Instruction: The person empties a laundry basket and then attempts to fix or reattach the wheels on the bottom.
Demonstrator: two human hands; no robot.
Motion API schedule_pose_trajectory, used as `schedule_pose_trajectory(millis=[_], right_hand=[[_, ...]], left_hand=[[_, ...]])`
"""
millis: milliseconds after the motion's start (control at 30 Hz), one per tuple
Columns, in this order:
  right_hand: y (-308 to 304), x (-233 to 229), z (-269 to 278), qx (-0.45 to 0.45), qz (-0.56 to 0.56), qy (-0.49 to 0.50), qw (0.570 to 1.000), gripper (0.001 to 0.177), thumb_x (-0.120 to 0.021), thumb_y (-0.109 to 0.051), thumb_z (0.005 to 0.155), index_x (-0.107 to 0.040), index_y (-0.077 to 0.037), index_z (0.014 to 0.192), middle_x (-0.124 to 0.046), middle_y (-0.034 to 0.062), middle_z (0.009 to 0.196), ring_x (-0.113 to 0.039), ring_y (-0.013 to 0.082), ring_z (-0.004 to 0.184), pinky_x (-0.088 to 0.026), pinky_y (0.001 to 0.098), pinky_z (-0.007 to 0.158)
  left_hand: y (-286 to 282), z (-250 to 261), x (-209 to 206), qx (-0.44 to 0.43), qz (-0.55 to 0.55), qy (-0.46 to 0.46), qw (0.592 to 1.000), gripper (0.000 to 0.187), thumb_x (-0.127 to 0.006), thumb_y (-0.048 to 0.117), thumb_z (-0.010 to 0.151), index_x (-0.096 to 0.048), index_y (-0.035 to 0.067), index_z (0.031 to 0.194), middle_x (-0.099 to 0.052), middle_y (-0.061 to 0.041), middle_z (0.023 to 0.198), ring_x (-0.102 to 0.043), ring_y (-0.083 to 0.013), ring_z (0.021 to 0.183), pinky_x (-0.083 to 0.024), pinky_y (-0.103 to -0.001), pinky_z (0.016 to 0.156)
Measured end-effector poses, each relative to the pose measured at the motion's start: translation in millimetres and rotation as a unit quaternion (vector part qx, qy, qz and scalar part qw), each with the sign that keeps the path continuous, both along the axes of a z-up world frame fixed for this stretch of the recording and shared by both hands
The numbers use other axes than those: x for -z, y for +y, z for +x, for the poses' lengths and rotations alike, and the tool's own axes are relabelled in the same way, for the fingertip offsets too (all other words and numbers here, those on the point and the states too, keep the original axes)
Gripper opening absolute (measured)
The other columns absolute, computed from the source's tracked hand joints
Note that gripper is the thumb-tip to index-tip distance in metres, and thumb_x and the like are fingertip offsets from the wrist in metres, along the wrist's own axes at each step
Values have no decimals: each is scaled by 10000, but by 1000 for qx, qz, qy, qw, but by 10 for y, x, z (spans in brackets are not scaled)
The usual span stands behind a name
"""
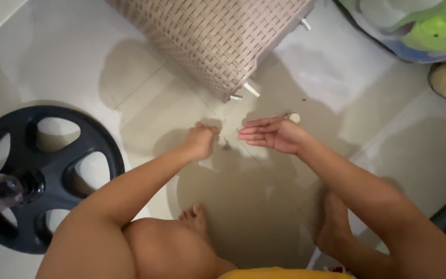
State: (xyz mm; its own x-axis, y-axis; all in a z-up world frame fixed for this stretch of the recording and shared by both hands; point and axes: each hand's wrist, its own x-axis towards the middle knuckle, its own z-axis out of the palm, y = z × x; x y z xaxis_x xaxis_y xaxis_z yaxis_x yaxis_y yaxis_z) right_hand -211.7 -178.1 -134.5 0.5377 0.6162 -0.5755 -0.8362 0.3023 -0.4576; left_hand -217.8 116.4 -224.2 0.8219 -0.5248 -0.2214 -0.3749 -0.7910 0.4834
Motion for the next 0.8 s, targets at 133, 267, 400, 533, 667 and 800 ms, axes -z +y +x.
schedule_pose_trajectory(millis=[133, 267, 400, 533, 667, 800], right_hand=[[3, -72, 30, -5, -7, -8, 1000, 420, -423, -5, 998, -489, 130, 1391, -592, 288, 1389, -577, 406, 1324, -473, 473, 1116], [-116, 651, -55, -3, -49, -24, 998, 354, -511, -56, 996, -581, 101, 1306, -700, 247, 1226, -705, 341, 1145, -578, 430, 997], [-143, 852, -269, -198, -409, -258, 853, 345, -740, -255, 1021, -670, 78, 962, -594, 225, 720, -499, 312, 638, -402, 469, 609], [-381, 693, -238, -122, -558, -415, 708, 172, -618, -160, 840, -702, -21, 898, -700, 168, 814, -673, 309, 743, -529, 449, 692], [-689, 656, 90, -56, -651, -537, 533, 248, -641, -144, 818, -719, -27, 1021, -664, 222, 1030, -630, 433, 981, -517, 515, 815], [-759, 840, 143, -144, -671, -456, 567, 271, -653, -215, 861, -717, -56, 1070, -643, 221, 1081, -609, 431, 1024, -519, 521, 865]], left_hand=[[-33, -95, -531, 5, -110, -174, 979, 263, -765, 141, 504, -793, 145, 765, -756, -168, 961, -677, -460, 985, -541, -580, 855], [-57, -51, -537, -99, 13, 145, 984, 226, -702, 310, 978, -755, 95, 933, -754, -173, 1017, -698, -365, 993, -545, -451, 905], [2, -76, -298, -50, -100, 24, 993, 269, -596, 187, 826, -724, 30, 1002, -721, -206, 1003, -676, -398, 944, -536, -461, 814], [6, -24, -250, -94, -125, 88, 984, 131, -622, 103, 824, -743, 99, 875, -742, -164, 931, -711, -363, 913, -561, -457, 802], [7, 99, -354, -110, -3, 105, 988, 189, -715, 268, 923, -733, 81, 946, -744, -167, 951, -712, -364, 935, -563, -461, 851], [-46, 239, -262, -69, -74, 1, 995, 389, -575, -4, 817, -656, 40, 1195, -661, -238, 1195, -622, -417, 1098, -507, -488, 914]])
